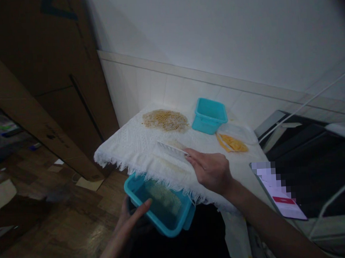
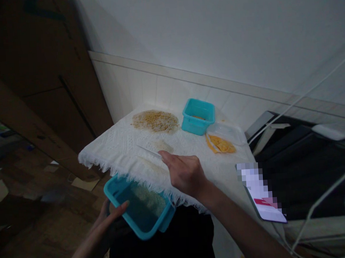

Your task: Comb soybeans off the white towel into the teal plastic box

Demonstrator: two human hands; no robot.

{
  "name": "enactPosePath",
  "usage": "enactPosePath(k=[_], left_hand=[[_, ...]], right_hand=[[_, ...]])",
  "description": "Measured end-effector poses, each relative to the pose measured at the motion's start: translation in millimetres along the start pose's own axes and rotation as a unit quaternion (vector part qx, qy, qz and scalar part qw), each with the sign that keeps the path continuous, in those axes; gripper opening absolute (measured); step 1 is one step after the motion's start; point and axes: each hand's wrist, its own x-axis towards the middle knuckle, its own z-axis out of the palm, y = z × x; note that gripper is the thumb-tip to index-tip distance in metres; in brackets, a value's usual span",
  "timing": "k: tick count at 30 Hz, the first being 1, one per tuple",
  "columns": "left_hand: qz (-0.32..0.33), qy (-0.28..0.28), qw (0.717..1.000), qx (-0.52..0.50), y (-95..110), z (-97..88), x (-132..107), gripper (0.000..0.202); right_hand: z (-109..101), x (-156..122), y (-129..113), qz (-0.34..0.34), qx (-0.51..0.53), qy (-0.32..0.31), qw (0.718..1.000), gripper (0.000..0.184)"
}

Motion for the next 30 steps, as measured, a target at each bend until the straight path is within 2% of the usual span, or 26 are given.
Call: enactPosePath(k=[3, 6, 13, 21, 26, 30], left_hand=[[-0.007, 0.006, 1.000, 0.019, -3, 0.9, 1, 0.108], [0.000, 0.007, 1.000, 0.029, -9, 2.9, 2, 0.110], [0.022, 0.022, 0.999, 0.012, -26, 11.8, 4, 0.115], [0.017, 0.002, 1.000, 0.004, -29, 15.8, 7, 0.107], [0.023, 0.025, 0.999, 0.008, -28, 14.9, 9, 0.108], [0.018, 0.016, 1.000, -0.002, -27, 11.9, 10, 0.110]], right_hand=[[-24, -12, 7, 0.030, -0.071, -0.001, 0.997, 0.022], [-42, -32, 4, 0.014, -0.093, -0.003, 0.996, 0.019], [-61, -60, -23, -0.010, -0.086, -0.031, 0.996, 0.021], [-79, -64, -46, -0.005, -0.033, -0.074, 0.997, 0.029], [-86, -65, -60, 0.013, -0.006, -0.092, 0.996, 0.033], [-89, -59, -60, 0.011, -0.007, -0.096, 0.995, 0.034]])
